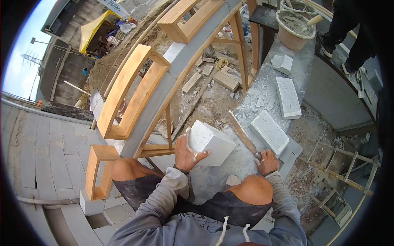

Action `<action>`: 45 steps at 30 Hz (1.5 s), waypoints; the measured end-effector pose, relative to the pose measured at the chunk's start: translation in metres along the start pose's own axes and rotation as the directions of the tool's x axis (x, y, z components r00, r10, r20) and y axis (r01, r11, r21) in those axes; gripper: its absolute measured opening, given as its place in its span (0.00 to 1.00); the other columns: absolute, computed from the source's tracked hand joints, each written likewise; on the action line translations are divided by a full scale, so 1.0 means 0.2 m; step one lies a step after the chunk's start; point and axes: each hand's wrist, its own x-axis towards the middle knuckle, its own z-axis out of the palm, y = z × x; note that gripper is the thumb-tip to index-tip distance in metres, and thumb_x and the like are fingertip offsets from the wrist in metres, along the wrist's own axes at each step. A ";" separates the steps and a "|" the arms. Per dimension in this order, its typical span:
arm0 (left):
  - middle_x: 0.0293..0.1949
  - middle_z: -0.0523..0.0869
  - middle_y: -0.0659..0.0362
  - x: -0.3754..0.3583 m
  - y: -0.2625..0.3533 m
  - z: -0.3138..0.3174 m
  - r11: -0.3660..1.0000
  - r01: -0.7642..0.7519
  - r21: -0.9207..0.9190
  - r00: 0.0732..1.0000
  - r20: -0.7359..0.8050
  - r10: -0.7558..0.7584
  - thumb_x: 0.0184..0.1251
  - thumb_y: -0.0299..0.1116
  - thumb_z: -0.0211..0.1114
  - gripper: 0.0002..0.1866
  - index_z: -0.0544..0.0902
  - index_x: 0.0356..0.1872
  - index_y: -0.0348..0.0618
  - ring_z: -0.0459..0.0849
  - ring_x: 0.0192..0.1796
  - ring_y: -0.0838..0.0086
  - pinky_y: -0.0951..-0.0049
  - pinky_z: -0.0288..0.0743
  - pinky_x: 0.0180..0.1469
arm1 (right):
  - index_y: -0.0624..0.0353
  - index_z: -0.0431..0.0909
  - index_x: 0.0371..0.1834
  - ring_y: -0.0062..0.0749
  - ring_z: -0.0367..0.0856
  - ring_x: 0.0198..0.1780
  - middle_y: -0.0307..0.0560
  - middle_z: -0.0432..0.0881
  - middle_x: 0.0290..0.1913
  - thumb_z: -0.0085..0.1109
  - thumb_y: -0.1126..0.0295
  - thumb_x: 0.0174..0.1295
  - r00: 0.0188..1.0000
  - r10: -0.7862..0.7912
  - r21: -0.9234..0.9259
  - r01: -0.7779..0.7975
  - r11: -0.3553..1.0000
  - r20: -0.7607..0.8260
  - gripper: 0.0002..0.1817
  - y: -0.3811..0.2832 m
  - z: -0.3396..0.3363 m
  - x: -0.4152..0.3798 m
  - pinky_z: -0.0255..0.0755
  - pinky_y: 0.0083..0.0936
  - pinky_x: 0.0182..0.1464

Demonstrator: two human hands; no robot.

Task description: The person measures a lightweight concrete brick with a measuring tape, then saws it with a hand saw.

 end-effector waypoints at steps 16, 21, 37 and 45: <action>0.46 0.83 0.39 1.10 0.84 -1.43 0.967 -0.235 0.103 0.957 -0.150 0.248 0.34 0.58 0.76 0.55 0.69 0.62 0.25 0.85 0.47 0.58 0.68 0.75 0.53 | 0.64 0.72 0.51 0.58 0.74 0.51 0.60 0.73 0.49 0.64 0.67 0.55 0.986 -0.010 0.246 0.052 0.968 -0.169 0.22 0.20 -0.28 -0.08 0.70 0.44 0.51; 0.49 0.81 0.38 1.45 0.75 -1.60 0.949 -0.219 0.225 0.952 -0.162 0.258 0.34 0.61 0.75 0.57 0.69 0.63 0.29 0.83 0.51 0.56 0.67 0.74 0.56 | 0.68 0.70 0.57 0.61 0.68 0.63 0.66 0.72 0.58 0.65 0.67 0.52 0.941 0.311 0.163 -0.288 0.944 -0.135 0.29 0.38 -0.41 -0.11 0.63 0.45 0.64; 0.52 0.82 0.42 1.87 0.60 -1.64 0.969 -0.105 0.224 0.970 -0.193 0.150 0.35 0.61 0.75 0.55 0.69 0.63 0.31 0.82 0.54 0.56 0.65 0.74 0.57 | 0.62 0.62 0.68 0.50 0.63 0.69 0.56 0.63 0.69 0.61 0.56 0.62 0.192 0.962 -0.062 -0.976 0.208 0.196 0.35 0.19 -0.65 -0.82 0.63 0.43 0.69; 0.51 0.82 0.42 1.87 0.63 -1.66 0.962 -0.073 0.263 0.981 -0.153 0.117 0.36 0.61 0.76 0.54 0.69 0.62 0.31 0.84 0.51 0.56 0.64 0.76 0.55 | 0.67 0.78 0.51 0.57 0.74 0.59 0.65 0.75 0.59 0.67 0.64 0.54 0.290 0.956 0.117 -0.949 0.292 -0.029 0.24 0.14 -0.55 -0.88 0.68 0.43 0.61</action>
